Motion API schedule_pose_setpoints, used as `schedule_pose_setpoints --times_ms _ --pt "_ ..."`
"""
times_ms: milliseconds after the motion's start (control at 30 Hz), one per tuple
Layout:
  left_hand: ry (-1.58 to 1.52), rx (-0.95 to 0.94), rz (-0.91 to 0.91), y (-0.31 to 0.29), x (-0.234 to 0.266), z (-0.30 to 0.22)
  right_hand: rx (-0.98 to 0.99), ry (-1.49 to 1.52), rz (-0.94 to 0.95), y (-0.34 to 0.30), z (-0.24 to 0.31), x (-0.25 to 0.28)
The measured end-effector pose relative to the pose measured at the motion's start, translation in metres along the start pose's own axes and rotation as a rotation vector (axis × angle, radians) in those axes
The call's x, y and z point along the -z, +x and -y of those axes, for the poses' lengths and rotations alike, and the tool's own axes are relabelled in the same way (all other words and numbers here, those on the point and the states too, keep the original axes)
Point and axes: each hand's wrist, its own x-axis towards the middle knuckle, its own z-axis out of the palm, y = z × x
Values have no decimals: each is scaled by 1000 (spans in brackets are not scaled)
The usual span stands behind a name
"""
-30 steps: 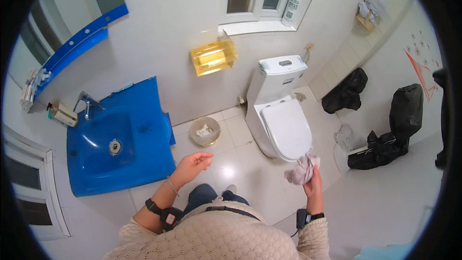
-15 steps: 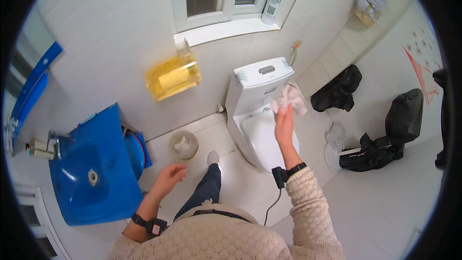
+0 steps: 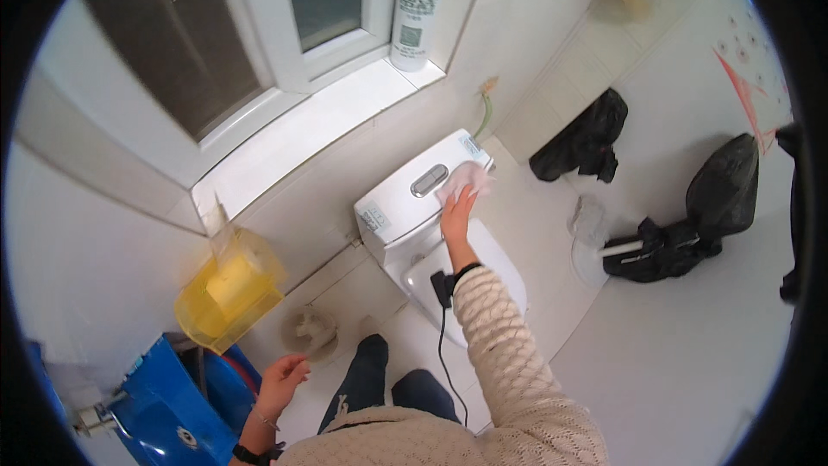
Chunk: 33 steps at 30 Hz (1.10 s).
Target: The person cleans a bathroom by wiping the toilet tank, seat, and surrounding floor with a cloth. They then rinse the cloth under running water at a blue sink and wipe the sink basin and faucet.
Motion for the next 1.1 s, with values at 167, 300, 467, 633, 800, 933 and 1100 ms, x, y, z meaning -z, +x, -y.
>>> schedule_pose_setpoints --times_ms 167,300,467,633,800,933,1100 --pt "301 -113 190 69 -40 -50 -333 173 61 -63 9 -38" --pt "744 -535 182 144 -76 -93 -395 371 147 -65 32 -40" --pt "947 -834 61 220 -142 -145 -272 388 -49 127 -74 13" --pt "1095 -848 -179 272 -183 -155 -134 292 -88 106 -62 -12" --pt "1284 -742 -305 304 -205 -133 142 -58 -110 117 -41 13" --pt "1405 -684 -372 305 -212 -125 187 -218 476 202 -33 39" --pt "1442 -662 -412 302 -206 -121 -494 678 842 229 -105 39"
